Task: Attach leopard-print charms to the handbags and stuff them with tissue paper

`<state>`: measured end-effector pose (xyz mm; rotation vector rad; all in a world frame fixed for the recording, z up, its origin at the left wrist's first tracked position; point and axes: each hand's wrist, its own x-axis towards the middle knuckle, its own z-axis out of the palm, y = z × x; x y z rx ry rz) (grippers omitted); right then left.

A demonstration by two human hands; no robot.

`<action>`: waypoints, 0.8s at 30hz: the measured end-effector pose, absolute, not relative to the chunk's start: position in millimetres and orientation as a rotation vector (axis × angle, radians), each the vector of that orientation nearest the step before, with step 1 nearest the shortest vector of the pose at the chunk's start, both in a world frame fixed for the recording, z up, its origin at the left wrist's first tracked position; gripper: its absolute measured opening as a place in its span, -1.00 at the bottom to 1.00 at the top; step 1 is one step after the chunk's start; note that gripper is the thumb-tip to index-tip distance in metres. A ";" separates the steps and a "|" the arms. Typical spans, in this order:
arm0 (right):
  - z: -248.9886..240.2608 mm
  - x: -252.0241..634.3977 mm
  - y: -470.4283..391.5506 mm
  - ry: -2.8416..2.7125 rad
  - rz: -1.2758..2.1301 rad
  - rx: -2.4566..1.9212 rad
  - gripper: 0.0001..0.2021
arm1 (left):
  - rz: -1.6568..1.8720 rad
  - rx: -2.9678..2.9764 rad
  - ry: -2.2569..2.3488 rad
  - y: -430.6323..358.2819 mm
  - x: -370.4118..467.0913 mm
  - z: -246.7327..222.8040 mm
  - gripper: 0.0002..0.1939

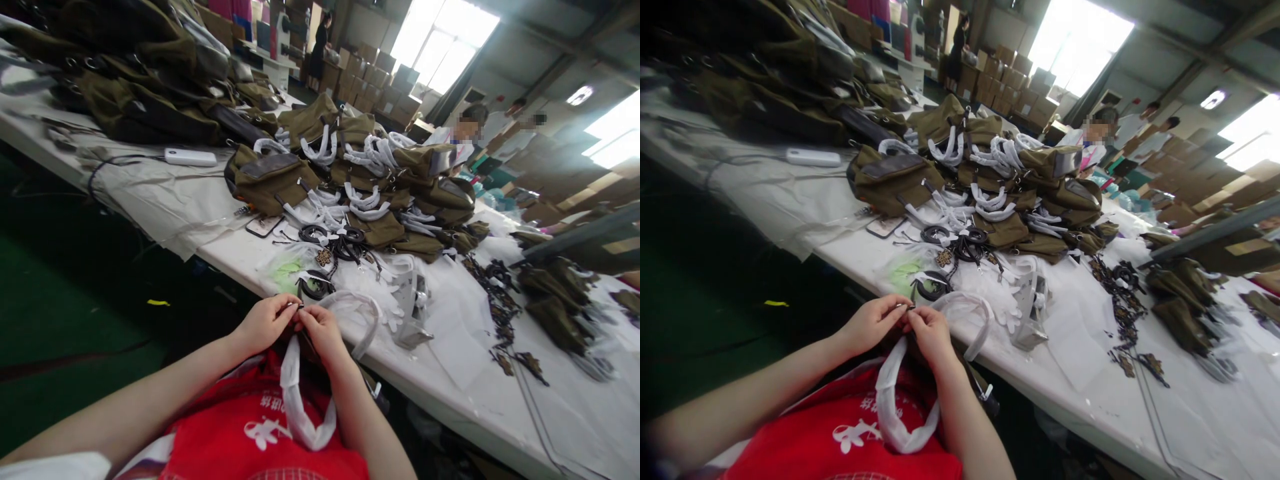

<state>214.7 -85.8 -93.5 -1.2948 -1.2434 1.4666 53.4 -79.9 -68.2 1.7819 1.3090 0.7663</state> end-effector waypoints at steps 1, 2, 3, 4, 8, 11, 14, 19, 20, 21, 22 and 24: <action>-94.2 214.7 -85.7 -1.249 1.464 -1.299 -0.77 | 0.773 1.754 1.323 -79.5 54.5 -70.1 -0.70; -94.6 214.7 -85.7 -1.252 1.464 -1.308 -0.78 | 0.784 1.722 1.337 -79.2 55.3 -72.1 -0.69; -94.9 214.6 -85.6 -1.250 1.462 -1.321 -0.78 | 0.798 1.668 1.350 -78.8 56.0 -74.0 -0.66; -95.0 214.5 -85.4 -1.248 1.461 -1.333 -0.78 | 0.811 1.589 1.359 -78.3 56.4 -75.7 -0.60; -93.6 214.4 -85.0 -1.248 1.446 -1.370 -0.78 | 0.759 1.369 1.310 -75.5 55.5 -77.2 -0.50; -93.1 213.9 -85.2 -1.287 1.443 -1.374 -0.79 | 0.691 1.489 1.345 -73.2 53.0 -73.6 -0.60; -94.1 213.3 -85.9 -1.323 1.434 -1.394 -0.80 | 0.720 1.548 1.396 -71.7 51.5 -72.0 -0.64; -94.8 213.7 -86.1 -1.321 1.425 -1.411 -0.81 | 0.756 1.393 1.287 -69.9 54.0 -77.0 -0.70; -94.7 213.7 -85.9 -1.326 1.422 -1.413 -0.81 | 0.749 1.340 1.258 -69.3 54.8 -78.2 -0.72; -94.8 213.6 -85.7 -1.338 1.419 -1.415 -0.81 | 0.747 1.302 1.234 -68.8 55.5 -79.2 -0.74; -95.0 213.4 -85.5 -1.354 1.418 -1.417 -0.81 | 0.751 1.286 1.219 -68.3 55.9 -80.0 -0.75; -95.7 212.8 -85.5 -1.365 1.391 -1.419 -0.81 | 0.773 1.325 1.221 -68.4 55.6 -80.8 -0.75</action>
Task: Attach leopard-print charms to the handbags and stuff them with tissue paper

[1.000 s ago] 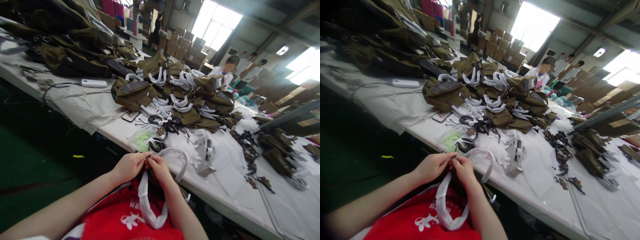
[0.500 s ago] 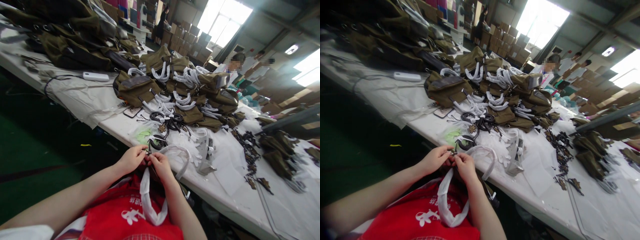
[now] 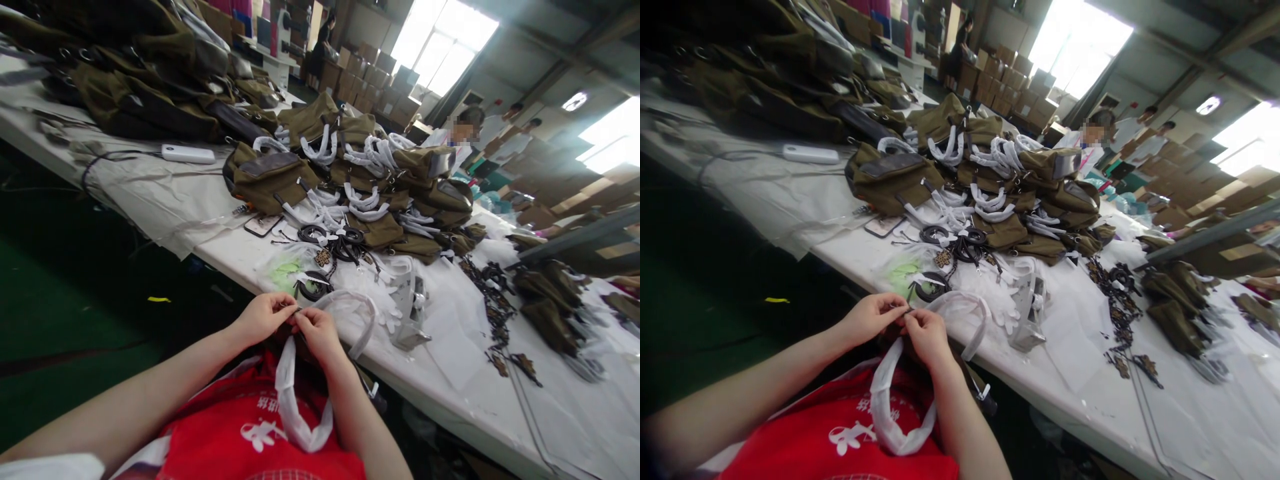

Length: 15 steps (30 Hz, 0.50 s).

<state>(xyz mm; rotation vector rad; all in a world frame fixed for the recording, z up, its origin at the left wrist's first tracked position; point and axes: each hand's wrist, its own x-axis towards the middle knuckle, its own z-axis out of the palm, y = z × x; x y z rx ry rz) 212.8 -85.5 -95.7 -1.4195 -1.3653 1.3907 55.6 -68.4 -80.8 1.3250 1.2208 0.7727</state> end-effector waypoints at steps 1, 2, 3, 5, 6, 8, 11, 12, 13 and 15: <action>-95.8 212.7 -85.8 -1.338 1.352 -1.418 -0.81 | 0.791 1.374 1.239 -69.3 54.8 -80.6 -0.74; -95.4 212.8 -86.1 -1.283 1.300 -1.409 -0.82 | 0.809 1.447 1.265 -70.9 53.6 -79.8 -0.74; -94.3 213.1 -86.6 -1.204 1.248 -1.388 -0.80 | 0.830 1.549 1.304 -73.1 52.1 -78.3 -0.75; -89.5 214.8 -87.4 -1.020 1.196 -1.302 -0.73 | 0.876 1.815 1.421 -79.1 49.3 -73.0 -0.74; -85.8 215.8 -87.5 -0.935 1.211 -1.244 -0.70 | 0.898 1.947 1.488 -82.1 48.5 -69.3 -0.74; -76.6 217.3 -86.5 -0.791 1.288 -1.123 -0.67 | 0.911 2.139 1.539 -86.7 49.1 -60.8 -0.73; -63.1 216.6 -82.5 -0.637 1.391 -0.984 -0.68 | 0.829 2.214 1.226 -87.3 55.9 -50.7 -0.76; -59.7 215.6 -81.1 -0.609 1.419 -0.951 -0.68 | 0.771 2.201 1.091 -86.2 59.1 -49.1 -0.77; -57.2 214.5 -79.9 -0.595 1.444 -0.925 -0.68 | 0.708 2.177 0.986 -84.8 62.3 -48.5 -0.78; -55.0 212.8 -78.6 -0.609 1.483 -0.894 -0.68 | 0.621 2.106 0.909 -81.9 67.3 -49.6 -0.79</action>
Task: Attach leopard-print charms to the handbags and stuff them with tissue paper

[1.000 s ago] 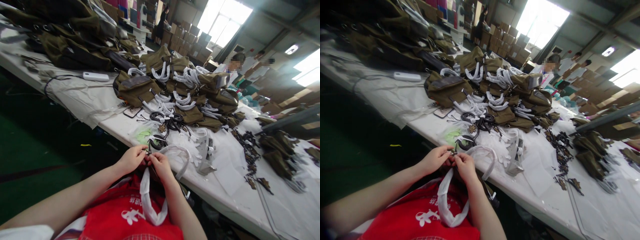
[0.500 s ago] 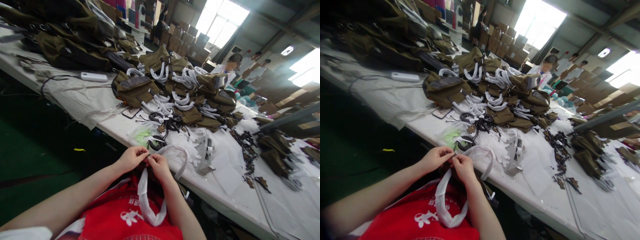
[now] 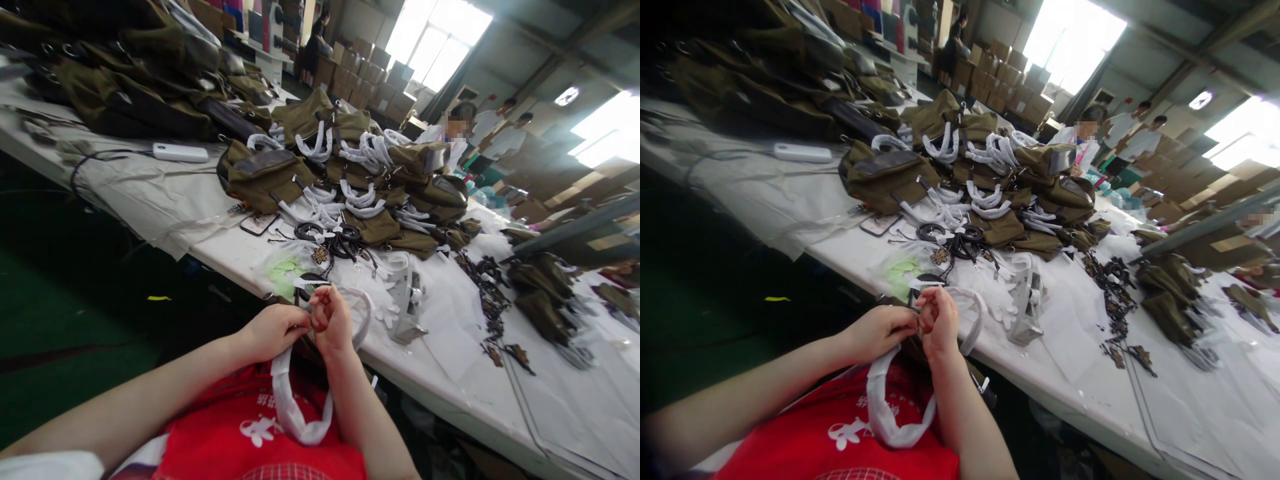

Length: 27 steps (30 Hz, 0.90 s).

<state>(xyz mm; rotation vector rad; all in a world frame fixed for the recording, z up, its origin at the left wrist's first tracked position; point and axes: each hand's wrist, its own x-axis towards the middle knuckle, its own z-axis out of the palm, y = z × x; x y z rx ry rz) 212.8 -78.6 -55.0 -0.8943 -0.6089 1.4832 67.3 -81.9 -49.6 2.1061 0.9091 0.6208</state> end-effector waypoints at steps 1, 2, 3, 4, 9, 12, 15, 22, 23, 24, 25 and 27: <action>-55.1 212.8 -78.6 -0.636 1.488 -0.891 -0.69 | 0.610 2.058 0.923 -80.7 68.6 -50.8 -0.79; -56.0 213.6 -79.1 -0.673 1.473 -0.897 -0.70 | 0.624 1.997 0.950 -79.6 69.0 -52.2 -0.80; -57.4 215.3 -80.0 -0.718 1.437 -0.913 -0.72 | 0.656 1.924 0.981 -78.5 68.5 -53.5 -0.81; -59.3 217.8 -81.2 -0.769 1.385 -0.938 -0.76 | 0.692 1.845 1.007 -77.6 67.3 -54.5 -0.81; -68.6 232.5 -88.3 -1.106 1.171 -1.153 -0.75 | 0.727 1.612 1.003 -73.4 58.8 -55.7 -0.78; -70.5 233.3 -89.5 -1.259 1.113 -1.228 -0.84 | 0.727 1.620 0.989 -72.0 57.8 -55.5 -0.78; -70.6 229.3 -88.6 -1.260 1.075 -1.261 -0.87 | 0.774 1.633 0.995 -70.4 57.5 -57.1 -0.78; -71.7 229.5 -95.5 -1.155 1.268 -1.266 -0.82 | 0.692 1.219 0.985 -69.6 51.0 -59.0 -0.70; -72.7 230.5 -97.2 -1.175 1.274 -1.271 -0.82 | 0.663 1.161 0.968 -70.3 50.7 -58.6 -0.68; -74.0 231.6 -98.9 -1.198 1.276 -1.278 -0.82 | 0.648 1.119 0.961 -70.9 50.7 -58.5 -0.67; -75.3 232.8 -100.4 -1.218 1.280 -1.282 -0.80 | 0.642 1.090 0.963 -71.4 50.8 -58.6 -0.65; -78.1 235.0 -103.1 -1.231 1.305 -1.274 -0.73 | 0.623 1.074 0.970 -72.1 51.3 -59.5 -0.63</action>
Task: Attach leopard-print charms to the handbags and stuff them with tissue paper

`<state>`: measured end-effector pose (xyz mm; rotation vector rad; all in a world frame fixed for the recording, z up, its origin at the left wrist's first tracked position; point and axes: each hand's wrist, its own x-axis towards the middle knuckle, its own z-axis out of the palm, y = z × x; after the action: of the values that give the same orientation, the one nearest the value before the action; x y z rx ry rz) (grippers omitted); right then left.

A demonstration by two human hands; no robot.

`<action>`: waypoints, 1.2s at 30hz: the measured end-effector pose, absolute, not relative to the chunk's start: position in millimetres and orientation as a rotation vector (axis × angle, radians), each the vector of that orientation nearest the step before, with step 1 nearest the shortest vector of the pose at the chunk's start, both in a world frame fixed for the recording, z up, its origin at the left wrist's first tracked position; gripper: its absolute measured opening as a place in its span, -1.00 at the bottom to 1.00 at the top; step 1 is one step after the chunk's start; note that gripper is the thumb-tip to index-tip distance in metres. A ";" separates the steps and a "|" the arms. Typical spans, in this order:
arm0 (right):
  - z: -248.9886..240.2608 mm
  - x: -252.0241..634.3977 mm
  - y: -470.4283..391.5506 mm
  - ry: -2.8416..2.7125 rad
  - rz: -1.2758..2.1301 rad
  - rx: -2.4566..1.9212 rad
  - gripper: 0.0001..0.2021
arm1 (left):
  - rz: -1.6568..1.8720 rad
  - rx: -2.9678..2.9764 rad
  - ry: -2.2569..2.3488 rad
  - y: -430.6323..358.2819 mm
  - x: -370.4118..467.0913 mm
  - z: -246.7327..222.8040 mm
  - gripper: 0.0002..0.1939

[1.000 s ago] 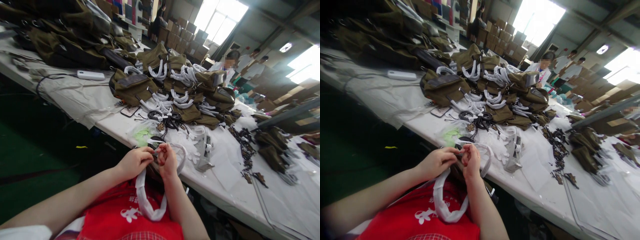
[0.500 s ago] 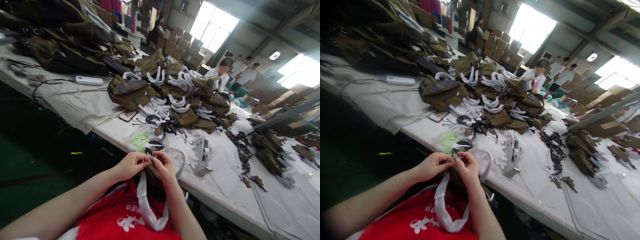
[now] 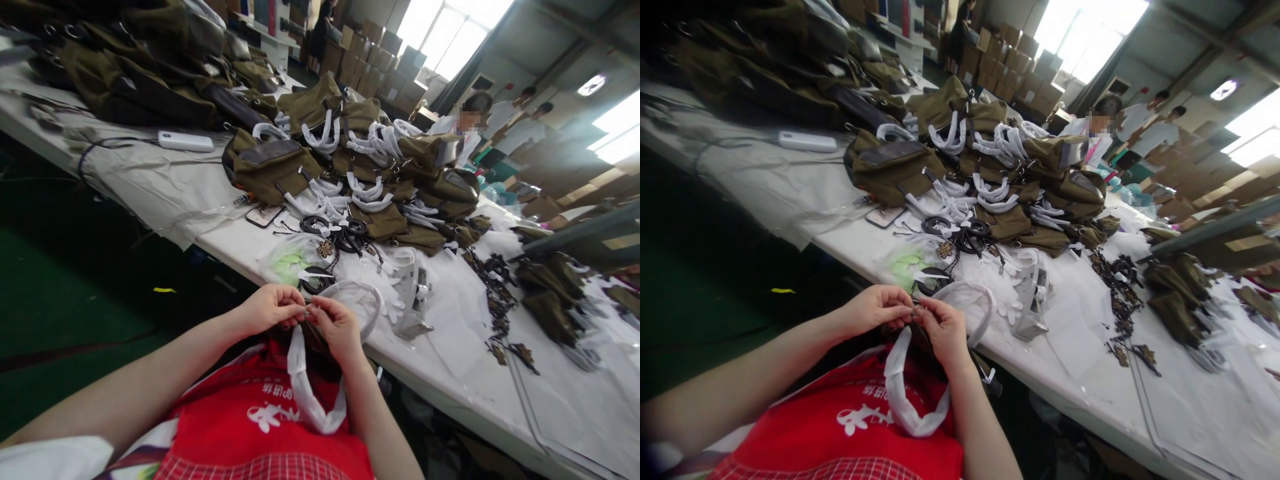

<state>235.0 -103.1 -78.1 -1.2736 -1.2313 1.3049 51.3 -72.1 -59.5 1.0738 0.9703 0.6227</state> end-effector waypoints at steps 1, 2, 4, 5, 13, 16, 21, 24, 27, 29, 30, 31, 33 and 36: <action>-79.4 235.9 -104.3 -1.223 1.323 -1.267 -0.70 | 0.618 1.077 0.971 -72.3 51.6 -60.0 -0.64; -80.6 236.8 -105.3 -1.213 1.341 -1.264 -0.70 | 0.617 1.086 0.968 -72.5 52.0 -60.4 -0.64; -82.3 238.0 -107.2 -1.194 1.375 -1.271 -0.73 | 0.620 1.113 0.960 -73.1 52.8 -60.5 -0.66; -82.9 238.3 -108.0 -1.181 1.387 -1.278 -0.75 | 0.625 1.129 0.958 -73.6 53.2 -60.2 -0.68; -80.7 238.0 -111.9 -1.112 1.401 -1.310 -0.80 | 0.657 1.305 1.003 -78.1 57.4 -59.2 -0.72; -78.4 237.3 -112.9 -1.118 1.407 -1.323 -0.80 | 0.653 1.346 1.026 -78.4 58.6 -58.6 -0.71; -77.5 235.0 -113.4 -1.163 1.378 -1.323 -0.84 | 0.665 1.436 1.038 -79.8 61.0 -57.2 -0.71; -78.9 235.7 -112.8 -1.226 1.298 -1.358 -0.88 | 0.676 1.502 1.059 -80.9 62.0 -57.5 -0.71; -78.9 237.7 -112.9 -1.313 1.186 -1.394 -0.92 | 0.676 1.558 1.089 -81.3 62.1 -58.0 -0.72; -77.7 238.5 -113.4 -1.367 1.142 -1.392 -0.91 | 0.676 1.575 1.096 -81.2 61.8 -57.9 -0.74; -77.0 238.4 -113.8 -1.391 1.126 -1.384 -0.90 | 0.678 1.580 1.094 -81.0 61.8 -57.7 -0.74; -76.4 238.0 -114.2 -1.411 1.110 -1.376 -0.88 | 0.681 1.583 1.092 -81.0 62.0 -57.2 -0.74; -75.8 236.6 -114.6 -1.424 1.082 -1.370 -0.86 | 0.701 1.578 1.091 -81.1 63.1 -55.9 -0.73; -76.2 234.1 -114.2 -1.417 1.064 -1.390 -0.85 | 0.749 1.553 1.106 -81.8 65.7 -54.7 -0.71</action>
<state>234.1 -114.2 -76.2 -1.3901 -1.4168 1.0644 65.7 -81.8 -54.7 1.5530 1.1063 0.7485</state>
